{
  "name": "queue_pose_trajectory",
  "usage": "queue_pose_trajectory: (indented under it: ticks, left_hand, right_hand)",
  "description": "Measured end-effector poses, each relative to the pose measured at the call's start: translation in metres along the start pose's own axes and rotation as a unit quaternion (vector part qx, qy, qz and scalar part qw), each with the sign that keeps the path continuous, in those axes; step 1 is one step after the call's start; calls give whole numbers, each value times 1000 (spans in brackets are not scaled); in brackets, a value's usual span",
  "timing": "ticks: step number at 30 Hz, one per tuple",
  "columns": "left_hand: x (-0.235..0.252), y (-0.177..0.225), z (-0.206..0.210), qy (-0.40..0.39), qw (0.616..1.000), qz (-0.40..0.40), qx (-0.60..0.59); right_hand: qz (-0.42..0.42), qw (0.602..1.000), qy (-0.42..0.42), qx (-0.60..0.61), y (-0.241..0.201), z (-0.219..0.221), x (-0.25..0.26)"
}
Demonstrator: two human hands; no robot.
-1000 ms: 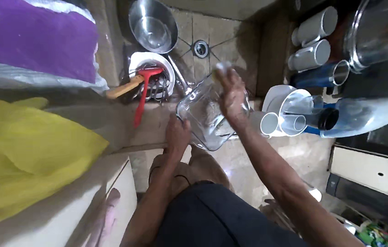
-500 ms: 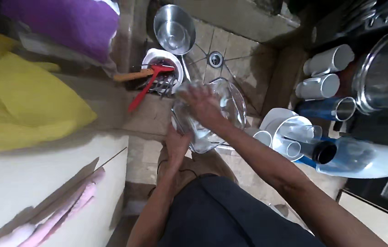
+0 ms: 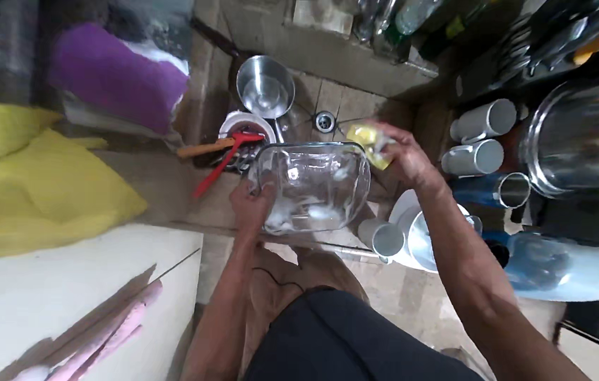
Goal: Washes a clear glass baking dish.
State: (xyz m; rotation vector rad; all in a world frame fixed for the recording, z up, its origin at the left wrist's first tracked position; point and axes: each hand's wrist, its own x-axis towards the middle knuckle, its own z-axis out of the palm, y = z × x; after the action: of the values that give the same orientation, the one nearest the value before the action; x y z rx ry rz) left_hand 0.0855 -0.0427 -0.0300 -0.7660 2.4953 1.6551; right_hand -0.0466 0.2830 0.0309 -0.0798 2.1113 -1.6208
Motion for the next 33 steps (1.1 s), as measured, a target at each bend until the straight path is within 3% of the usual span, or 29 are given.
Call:
queue_pose_trajectory:
  ticks: [3, 7, 11, 13, 16, 18, 24, 26, 29, 31, 33]
  left_hand:
    - [24, 28, -14, -21, 994, 101, -26]
    - [57, 63, -18, -22, 964, 263, -34]
    - [70, 114, -15, -66, 936, 346, -3]
    - [75, 129, -27, -81, 940, 332, -11]
    - [89, 139, -48, -70, 950, 304, -5]
    - [102, 148, -51, -71, 943, 325, 24]
    - [124, 202, -28, -125, 855, 470, 182]
    - [139, 215, -28, -126, 836, 498, 192]
    - [152, 206, -35, -52, 890, 432, 134]
    - [157, 177, -30, -30, 956, 291, -24]
    - [160, 156, -14, -48, 973, 124, -186]
  right_hand:
    - [-77, 996, -48, 24, -18, -1, -9]
    - [-155, 977, -127, -70, -78, 15, 11]
    - [-238, 942, -195, -130, -135, 31, 37]
    - [-237, 942, -166, -170, -139, 14, 21]
    - [-242, 945, -64, -210, -108, -9, -17]
    - [-263, 944, -21, -198, -97, -1, -9]
    - [-355, 900, 94, -235, -148, 43, 55]
    - [-338, 906, 153, -207, -149, 48, 54]
    - [-306, 903, 263, -146, -150, 59, 47]
    - [-282, 898, 322, -100, -148, 66, 40]
    - [-277, 895, 338, -89, -145, 72, 31]
